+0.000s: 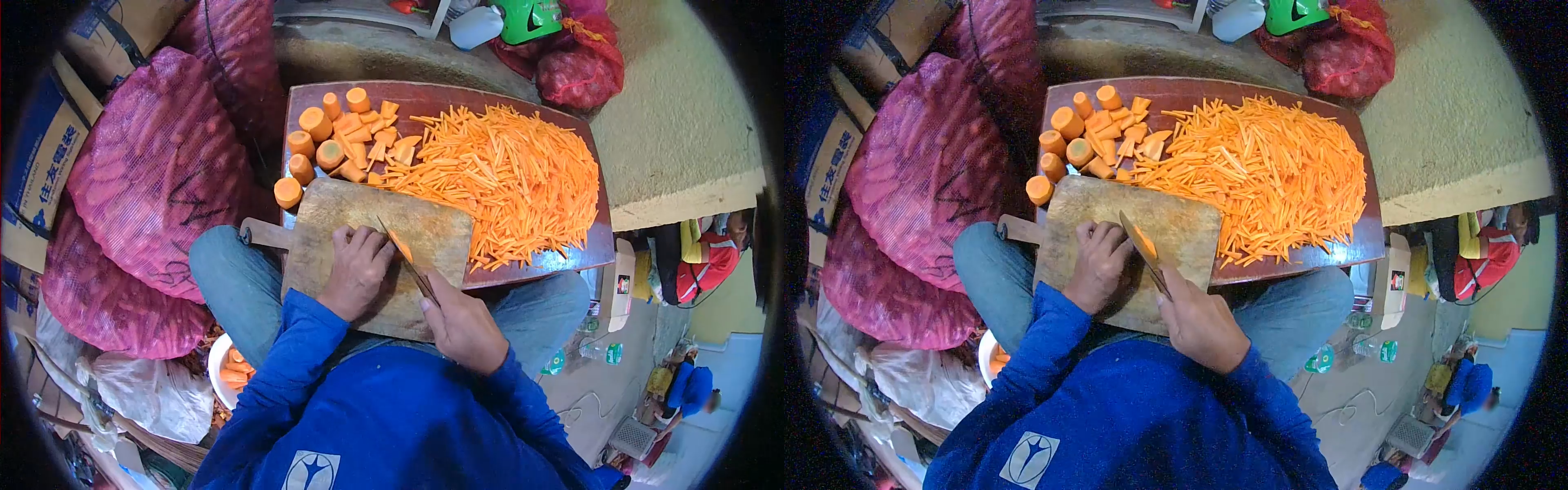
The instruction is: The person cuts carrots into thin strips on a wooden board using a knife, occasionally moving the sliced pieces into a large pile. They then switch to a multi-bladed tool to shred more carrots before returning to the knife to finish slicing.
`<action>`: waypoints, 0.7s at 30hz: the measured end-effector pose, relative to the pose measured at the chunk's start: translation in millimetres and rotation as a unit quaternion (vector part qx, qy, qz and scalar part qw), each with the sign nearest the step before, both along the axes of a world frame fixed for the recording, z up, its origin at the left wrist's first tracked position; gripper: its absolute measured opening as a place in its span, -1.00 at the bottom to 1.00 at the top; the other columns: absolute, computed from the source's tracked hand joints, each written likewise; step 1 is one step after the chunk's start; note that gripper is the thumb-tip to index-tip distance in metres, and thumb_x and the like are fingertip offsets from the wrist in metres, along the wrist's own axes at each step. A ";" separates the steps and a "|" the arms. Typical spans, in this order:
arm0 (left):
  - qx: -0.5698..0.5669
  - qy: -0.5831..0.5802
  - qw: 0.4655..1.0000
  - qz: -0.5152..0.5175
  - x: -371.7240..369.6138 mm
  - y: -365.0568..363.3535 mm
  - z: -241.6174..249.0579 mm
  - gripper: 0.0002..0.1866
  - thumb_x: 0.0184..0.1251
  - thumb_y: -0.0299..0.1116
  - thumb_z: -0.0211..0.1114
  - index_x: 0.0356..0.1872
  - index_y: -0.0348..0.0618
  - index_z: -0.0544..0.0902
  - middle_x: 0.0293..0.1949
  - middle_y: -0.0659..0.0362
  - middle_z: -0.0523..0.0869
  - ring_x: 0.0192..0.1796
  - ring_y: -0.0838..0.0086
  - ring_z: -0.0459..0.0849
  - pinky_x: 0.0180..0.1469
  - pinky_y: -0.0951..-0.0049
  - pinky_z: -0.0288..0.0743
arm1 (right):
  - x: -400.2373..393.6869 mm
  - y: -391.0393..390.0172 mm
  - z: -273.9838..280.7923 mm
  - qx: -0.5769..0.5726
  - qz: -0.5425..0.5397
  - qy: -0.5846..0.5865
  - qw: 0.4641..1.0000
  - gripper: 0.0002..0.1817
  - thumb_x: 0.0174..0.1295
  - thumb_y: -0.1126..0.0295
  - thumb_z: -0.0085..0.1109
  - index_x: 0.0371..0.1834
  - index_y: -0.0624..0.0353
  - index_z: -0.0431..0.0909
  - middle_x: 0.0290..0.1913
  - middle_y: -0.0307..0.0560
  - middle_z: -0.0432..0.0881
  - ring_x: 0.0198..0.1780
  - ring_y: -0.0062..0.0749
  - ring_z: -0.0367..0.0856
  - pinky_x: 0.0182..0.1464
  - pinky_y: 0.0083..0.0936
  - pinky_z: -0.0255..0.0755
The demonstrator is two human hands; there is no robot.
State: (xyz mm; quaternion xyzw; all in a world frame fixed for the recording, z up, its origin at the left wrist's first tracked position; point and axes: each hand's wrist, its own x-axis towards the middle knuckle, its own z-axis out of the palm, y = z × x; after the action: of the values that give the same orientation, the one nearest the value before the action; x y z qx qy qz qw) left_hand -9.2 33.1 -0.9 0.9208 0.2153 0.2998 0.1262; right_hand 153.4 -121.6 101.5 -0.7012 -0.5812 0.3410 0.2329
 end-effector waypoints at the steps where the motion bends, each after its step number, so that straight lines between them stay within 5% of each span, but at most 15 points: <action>1: 0.024 0.015 1.000 -0.001 -0.2 1.4 -1.4 -0.54 0.03 -0.41 0.54 0.05 -0.17 0.79 -0.07 0.09 0.74 0.08 0.18 0.69 0.20 0.01 0.36 | -1.5 3.6 -6.8 -0.001 0.001 -0.013 1.000 -0.51 0.64 0.31 0.07 0.53 0.25 0.30 0.01 0.48 0.72 0.00 0.51 0.73 -0.01 0.24 0.60; 5: -0.007 -0.013 1.000 -0.010 2.7 -1.3 4.4 -0.51 -0.01 -0.40 0.57 0.06 -0.17 0.78 -0.08 0.08 0.73 0.08 0.16 0.69 0.20 0.00 0.37 | 2.0 21.0 -10.3 0.018 0.016 -0.028 0.999 -0.53 0.63 0.32 0.06 0.50 0.24 0.32 0.01 0.48 0.72 0.00 0.51 0.72 -0.02 0.25 0.59; 7: -0.025 -0.018 1.000 -0.001 3.8 -3.5 6.2 -0.68 0.11 -0.39 0.51 -0.08 -0.23 0.78 -0.07 0.07 0.73 0.09 0.19 0.67 0.26 -0.02 0.34 | 1.6 12.3 -2.0 0.029 0.004 -0.004 1.000 -0.55 0.63 0.31 0.07 0.47 0.24 0.33 0.01 0.48 0.72 0.00 0.52 0.72 -0.02 0.24 0.58; 21: -0.041 -0.013 0.999 0.014 -0.3 -2.9 2.5 -0.67 0.00 -0.46 0.51 -0.12 -0.22 0.77 -0.08 0.09 0.69 0.12 0.14 0.63 0.28 -0.07 0.32 | -4.9 7.3 -18.0 0.036 -0.005 -0.018 0.999 -0.50 0.63 0.31 0.11 0.51 0.30 0.32 0.03 0.53 0.73 -0.01 0.52 0.73 -0.02 0.23 0.60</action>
State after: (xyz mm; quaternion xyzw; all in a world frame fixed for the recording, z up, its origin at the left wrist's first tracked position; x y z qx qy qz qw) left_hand -9.5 30.1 1.7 0.9077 0.2387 0.3047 0.1620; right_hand 148.5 -114.4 83.5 -0.7015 -0.5935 0.3060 0.2490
